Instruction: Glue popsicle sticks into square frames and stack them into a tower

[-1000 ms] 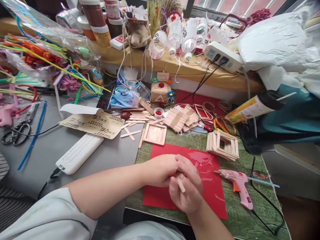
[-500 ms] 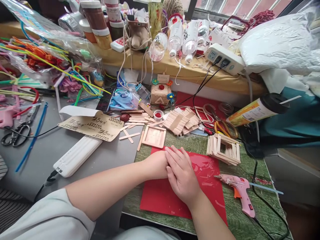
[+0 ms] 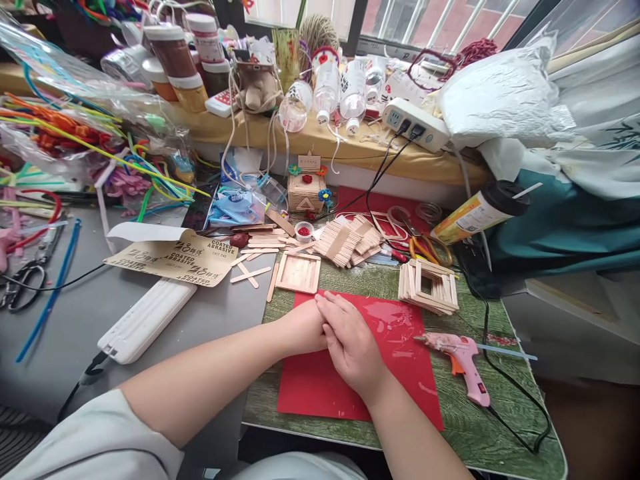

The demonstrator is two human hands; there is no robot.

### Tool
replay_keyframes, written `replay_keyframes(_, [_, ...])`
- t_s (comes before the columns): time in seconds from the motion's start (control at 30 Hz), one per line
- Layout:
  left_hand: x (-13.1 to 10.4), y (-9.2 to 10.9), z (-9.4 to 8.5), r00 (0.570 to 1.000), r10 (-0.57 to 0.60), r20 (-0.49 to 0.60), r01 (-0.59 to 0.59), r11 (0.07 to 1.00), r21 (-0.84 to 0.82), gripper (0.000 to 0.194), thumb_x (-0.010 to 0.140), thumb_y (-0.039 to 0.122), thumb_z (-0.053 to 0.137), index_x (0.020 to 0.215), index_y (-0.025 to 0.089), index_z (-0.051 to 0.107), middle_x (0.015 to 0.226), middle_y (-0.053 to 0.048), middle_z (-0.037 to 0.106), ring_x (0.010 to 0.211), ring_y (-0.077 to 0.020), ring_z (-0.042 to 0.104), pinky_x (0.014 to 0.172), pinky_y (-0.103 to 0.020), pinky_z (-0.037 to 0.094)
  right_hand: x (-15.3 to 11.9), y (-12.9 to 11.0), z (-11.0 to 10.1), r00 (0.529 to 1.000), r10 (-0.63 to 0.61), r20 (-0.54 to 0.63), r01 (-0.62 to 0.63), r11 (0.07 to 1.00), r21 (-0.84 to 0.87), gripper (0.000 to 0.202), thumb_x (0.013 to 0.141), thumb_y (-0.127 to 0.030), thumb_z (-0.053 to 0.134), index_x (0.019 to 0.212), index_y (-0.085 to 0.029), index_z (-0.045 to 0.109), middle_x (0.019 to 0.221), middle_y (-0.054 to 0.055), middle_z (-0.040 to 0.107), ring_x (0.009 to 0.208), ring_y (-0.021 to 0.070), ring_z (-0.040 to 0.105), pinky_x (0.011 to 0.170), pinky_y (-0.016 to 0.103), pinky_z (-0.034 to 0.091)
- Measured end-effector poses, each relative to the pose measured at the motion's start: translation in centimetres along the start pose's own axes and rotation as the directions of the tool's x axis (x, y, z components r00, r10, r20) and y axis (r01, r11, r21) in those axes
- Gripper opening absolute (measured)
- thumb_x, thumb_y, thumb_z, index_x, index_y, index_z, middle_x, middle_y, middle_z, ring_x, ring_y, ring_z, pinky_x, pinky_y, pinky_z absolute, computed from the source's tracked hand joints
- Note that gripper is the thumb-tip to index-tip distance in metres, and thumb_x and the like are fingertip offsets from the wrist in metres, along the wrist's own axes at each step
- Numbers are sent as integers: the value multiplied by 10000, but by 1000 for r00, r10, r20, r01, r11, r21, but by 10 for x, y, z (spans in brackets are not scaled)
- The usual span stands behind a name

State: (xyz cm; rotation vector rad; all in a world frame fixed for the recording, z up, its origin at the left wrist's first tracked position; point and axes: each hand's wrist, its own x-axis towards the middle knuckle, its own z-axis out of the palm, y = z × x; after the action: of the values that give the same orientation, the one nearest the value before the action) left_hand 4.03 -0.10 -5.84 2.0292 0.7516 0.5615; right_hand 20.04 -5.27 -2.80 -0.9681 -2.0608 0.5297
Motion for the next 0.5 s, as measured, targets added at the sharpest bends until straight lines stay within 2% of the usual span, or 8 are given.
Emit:
replay_keyframes(0.07, [-3,6,-3,1000,-5,1,5,999,41,198,851,179,689,1039,171,751,1009,-123,750,993,-311,710,891,-445,586,0,-1,-2,997,65,-34,-59,984,165,536,1053,-123,485,1541,-338,536,1502,60,656,1471,273,550,1216,588,481])
replay_keyframes(0.2, [-6,22,-7,1000,-26,-4,26,999,22,111,868,188,617,928,162,706,851,-71,718,774,-227,694,663,-328,547,0,-5,-1,950,312,-23,-270,856,441,360,1088,-229,498,1398,-311,661,1454,78,687,1449,262,574,1224,544,482])
replay_keyframes(0.3, [-6,27,-9,998,-55,-30,47,972,-229,176,933,255,619,1062,161,692,899,-55,722,810,-195,700,696,-288,557,0,1,4,905,420,-64,-299,737,606,260,1094,-289,506,1282,-293,685,1356,91,745,1421,270,605,1193,556,508])
replay_keyframes(0.37, [-4,28,-12,994,-106,-28,83,897,-434,278,1002,362,598,1182,163,672,931,-56,717,812,-173,687,731,-286,567,1,10,5,878,470,-94,-275,656,703,231,1096,-319,497,1277,-293,639,1274,95,781,1356,276,661,1106,553,580])
replay_keyframes(0.43, [-1,27,-16,984,-173,35,164,822,-546,354,1055,467,539,1136,156,689,877,-45,700,734,-142,649,698,-271,554,1,19,4,858,505,-95,-272,604,749,255,1094,-354,486,1320,-290,584,1254,112,786,1277,289,712,991,530,644])
replay_keyframes(0.5, [2,25,-21,969,-219,116,245,772,-587,403,1043,522,570,1055,145,711,867,-50,713,710,-133,644,692,-268,556,1,25,1,851,521,-68,-295,581,758,322,1092,-395,475,1386,-280,537,1282,134,773,1196,294,750,870,484,680])
